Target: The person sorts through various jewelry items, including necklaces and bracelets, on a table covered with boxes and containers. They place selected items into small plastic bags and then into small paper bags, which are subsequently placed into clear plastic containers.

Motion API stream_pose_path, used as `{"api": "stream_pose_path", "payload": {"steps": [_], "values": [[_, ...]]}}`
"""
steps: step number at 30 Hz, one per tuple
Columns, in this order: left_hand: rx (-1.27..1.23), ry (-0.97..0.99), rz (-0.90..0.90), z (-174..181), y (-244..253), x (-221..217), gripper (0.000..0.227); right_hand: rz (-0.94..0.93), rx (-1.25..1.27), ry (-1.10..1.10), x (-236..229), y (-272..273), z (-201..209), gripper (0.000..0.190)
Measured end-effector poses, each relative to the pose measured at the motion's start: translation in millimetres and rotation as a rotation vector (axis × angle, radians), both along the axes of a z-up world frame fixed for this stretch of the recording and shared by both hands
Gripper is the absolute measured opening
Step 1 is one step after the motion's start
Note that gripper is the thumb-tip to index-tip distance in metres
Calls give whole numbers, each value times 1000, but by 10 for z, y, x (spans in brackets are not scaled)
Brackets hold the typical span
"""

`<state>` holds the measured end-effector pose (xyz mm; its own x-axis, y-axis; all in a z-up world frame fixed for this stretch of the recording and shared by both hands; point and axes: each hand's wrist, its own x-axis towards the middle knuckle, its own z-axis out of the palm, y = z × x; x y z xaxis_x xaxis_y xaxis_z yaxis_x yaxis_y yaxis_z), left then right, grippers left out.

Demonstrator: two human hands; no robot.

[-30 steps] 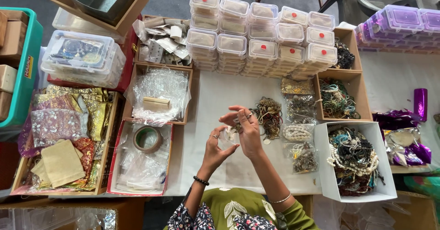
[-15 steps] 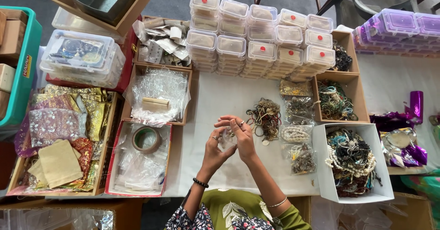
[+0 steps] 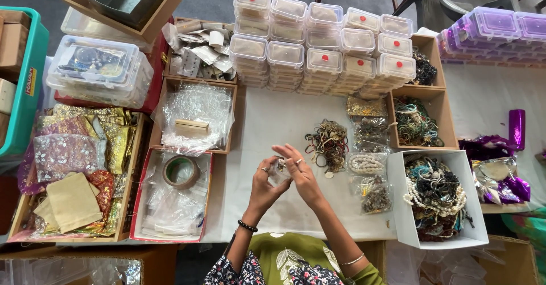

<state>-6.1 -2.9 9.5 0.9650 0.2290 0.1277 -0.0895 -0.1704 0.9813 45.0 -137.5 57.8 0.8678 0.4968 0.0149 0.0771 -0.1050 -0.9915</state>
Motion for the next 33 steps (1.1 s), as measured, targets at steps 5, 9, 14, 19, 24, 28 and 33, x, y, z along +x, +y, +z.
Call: {"api": "stream_pose_path", "payload": {"steps": [5,9,14,19,24,28,33], "values": [[-37,-13,8,22,63,-31,58,-87,-416,-311,-130,-217,-107,50],[-97,-12,-22,39,37,-44,56,-33,-683,-519,-246,-265,-4,51],[-161,2,-65,30,-4,-40,56,-89,-669,-634,-272,-293,106,49],[144,-79,-60,-12,-12,-48,52,32,-783,-666,-257,-284,104,46],[113,-86,-63,80,5,-33,53,-70,-761,-554,-257,-301,181,45],[89,-79,-120,50,-42,-49,51,-39,-721,-492,-215,-271,120,43],[150,-43,-111,-134,-58,-41,65,-142,-569,-241,-180,-373,-280,24]]}}
